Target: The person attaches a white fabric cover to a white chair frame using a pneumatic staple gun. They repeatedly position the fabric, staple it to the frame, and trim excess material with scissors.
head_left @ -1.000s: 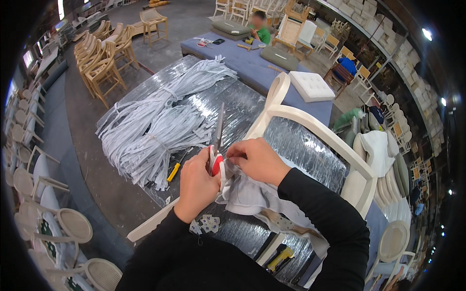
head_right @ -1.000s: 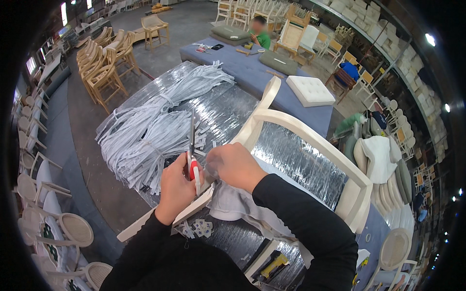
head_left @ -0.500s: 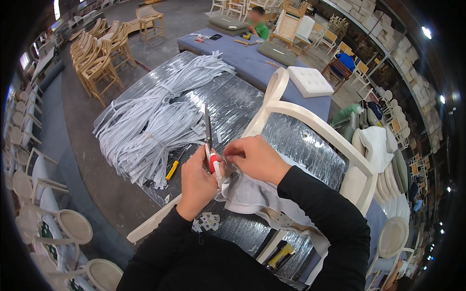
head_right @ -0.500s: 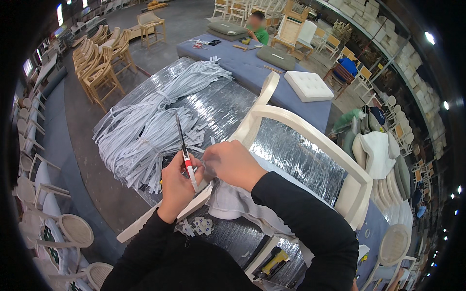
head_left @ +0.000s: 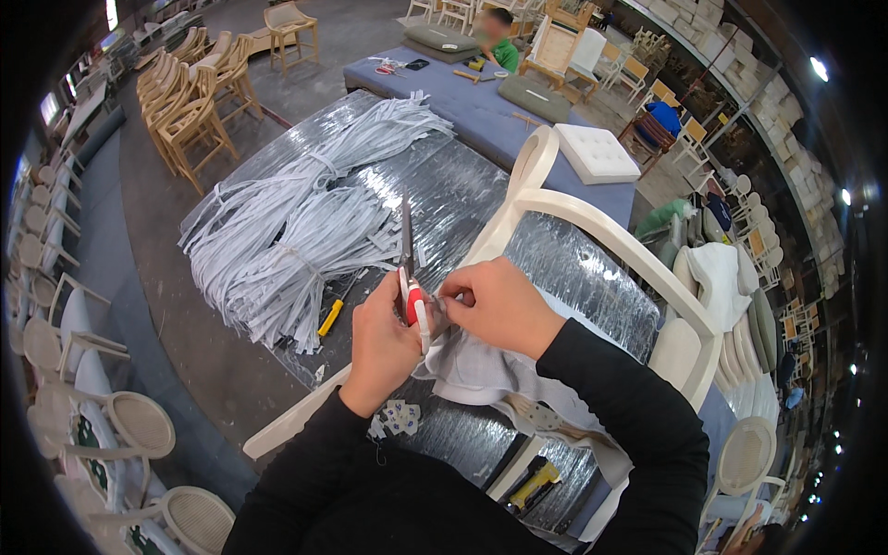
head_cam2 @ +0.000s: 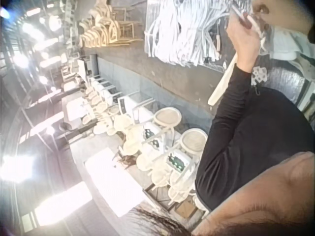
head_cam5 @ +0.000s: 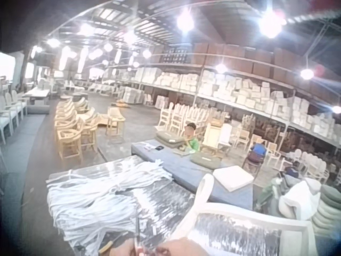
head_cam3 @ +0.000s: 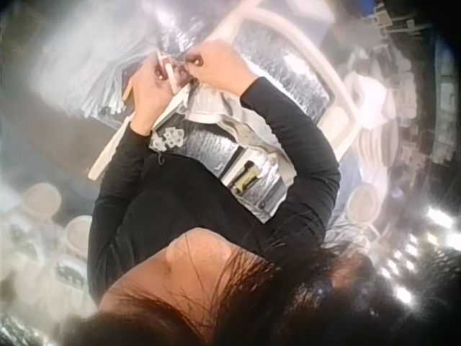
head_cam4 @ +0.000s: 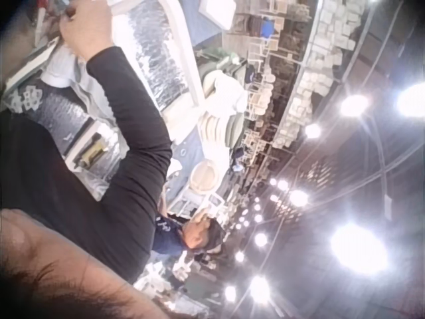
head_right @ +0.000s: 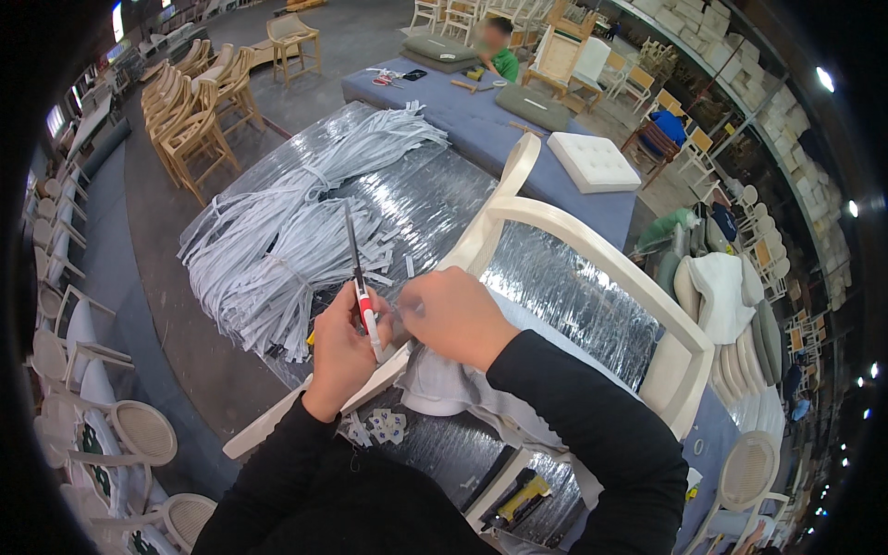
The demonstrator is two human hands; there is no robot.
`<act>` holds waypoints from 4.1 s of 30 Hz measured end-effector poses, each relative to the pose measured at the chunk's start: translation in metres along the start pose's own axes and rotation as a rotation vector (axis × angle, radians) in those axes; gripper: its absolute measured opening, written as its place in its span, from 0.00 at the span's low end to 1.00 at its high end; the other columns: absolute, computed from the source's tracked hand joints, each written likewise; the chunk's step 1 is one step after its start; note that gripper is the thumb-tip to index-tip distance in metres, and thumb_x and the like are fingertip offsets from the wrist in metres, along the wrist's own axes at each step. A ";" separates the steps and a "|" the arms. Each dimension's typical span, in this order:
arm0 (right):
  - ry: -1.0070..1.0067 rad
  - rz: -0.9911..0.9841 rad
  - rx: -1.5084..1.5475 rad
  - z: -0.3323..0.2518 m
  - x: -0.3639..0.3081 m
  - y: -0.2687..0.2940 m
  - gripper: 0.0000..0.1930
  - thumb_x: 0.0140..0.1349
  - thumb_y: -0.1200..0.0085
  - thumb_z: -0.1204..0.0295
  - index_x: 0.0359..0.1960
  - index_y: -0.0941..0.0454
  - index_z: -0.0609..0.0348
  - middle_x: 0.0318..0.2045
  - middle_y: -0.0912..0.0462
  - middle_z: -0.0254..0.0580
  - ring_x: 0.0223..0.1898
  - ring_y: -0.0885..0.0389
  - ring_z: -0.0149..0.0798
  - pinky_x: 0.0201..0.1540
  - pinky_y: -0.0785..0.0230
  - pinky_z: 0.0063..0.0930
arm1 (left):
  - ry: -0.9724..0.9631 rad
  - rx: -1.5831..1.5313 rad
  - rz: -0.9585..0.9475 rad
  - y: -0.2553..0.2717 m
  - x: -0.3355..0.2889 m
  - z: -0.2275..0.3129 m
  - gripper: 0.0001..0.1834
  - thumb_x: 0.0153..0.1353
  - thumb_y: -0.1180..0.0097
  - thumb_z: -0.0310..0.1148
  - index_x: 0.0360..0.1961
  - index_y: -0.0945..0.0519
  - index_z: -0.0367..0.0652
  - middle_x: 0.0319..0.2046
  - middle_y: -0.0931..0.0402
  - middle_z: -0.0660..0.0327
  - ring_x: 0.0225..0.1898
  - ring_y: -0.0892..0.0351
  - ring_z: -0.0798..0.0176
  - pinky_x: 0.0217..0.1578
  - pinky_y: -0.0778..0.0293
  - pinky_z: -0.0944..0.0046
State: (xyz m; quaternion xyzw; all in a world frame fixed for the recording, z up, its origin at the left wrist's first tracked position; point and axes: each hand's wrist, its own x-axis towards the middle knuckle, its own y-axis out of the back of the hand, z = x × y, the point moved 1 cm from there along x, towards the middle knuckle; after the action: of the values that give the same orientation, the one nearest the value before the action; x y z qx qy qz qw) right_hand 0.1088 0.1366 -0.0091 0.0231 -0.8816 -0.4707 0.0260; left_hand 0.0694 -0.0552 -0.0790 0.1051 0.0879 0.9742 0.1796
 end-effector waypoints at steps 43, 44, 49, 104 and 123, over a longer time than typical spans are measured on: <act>-0.152 -0.004 0.204 0.024 0.013 -0.001 0.11 0.61 0.30 0.63 0.36 0.08 0.58 0.33 0.07 0.49 0.40 0.05 0.47 0.48 0.16 0.39 | 0.438 -0.655 -0.813 -0.023 -0.099 -0.034 0.14 0.82 0.42 0.38 0.57 0.23 0.39 0.36 0.11 0.62 0.38 0.18 0.72 0.43 0.26 0.66; -0.151 -0.004 0.208 0.024 0.013 -0.001 0.12 0.61 0.30 0.63 0.36 0.07 0.58 0.33 0.07 0.49 0.40 0.05 0.47 0.48 0.15 0.39 | 0.452 -0.669 -0.823 -0.021 -0.098 -0.031 0.14 0.82 0.42 0.38 0.57 0.23 0.39 0.36 0.11 0.62 0.39 0.18 0.72 0.44 0.26 0.66; -0.162 -0.019 0.219 0.021 0.013 0.001 0.12 0.62 0.30 0.63 0.37 0.08 0.59 0.33 0.07 0.49 0.41 0.05 0.46 0.48 0.15 0.39 | 0.464 -0.678 -0.852 -0.016 -0.099 -0.033 0.15 0.82 0.43 0.39 0.57 0.23 0.39 0.36 0.11 0.60 0.40 0.17 0.70 0.47 0.26 0.65; -0.078 -0.030 0.117 0.009 0.010 0.006 0.13 0.62 0.33 0.64 0.40 0.10 0.61 0.34 0.08 0.54 0.40 0.08 0.57 0.46 0.17 0.45 | -0.088 0.158 0.015 -0.009 0.005 -0.012 0.22 0.63 0.26 0.30 0.55 0.19 0.36 0.37 0.16 0.45 0.40 0.15 0.38 0.43 0.22 0.43; 0.072 0.090 -0.033 0.010 0.000 -0.007 0.10 0.66 0.34 0.71 0.41 0.06 0.63 0.37 0.08 0.60 0.40 0.09 0.63 0.48 0.18 0.51 | 0.081 0.049 -0.038 0.000 0.002 -0.002 0.18 0.65 0.25 0.22 0.52 0.21 0.35 0.40 0.12 0.59 0.44 0.12 0.67 0.49 0.18 0.63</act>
State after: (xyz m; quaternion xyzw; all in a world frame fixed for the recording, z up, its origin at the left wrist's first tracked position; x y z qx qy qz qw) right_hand 0.1081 0.1410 -0.0208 -0.0001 -0.8724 -0.4824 0.0794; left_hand 0.0672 -0.0551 -0.0803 0.0681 0.1208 0.9716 0.1917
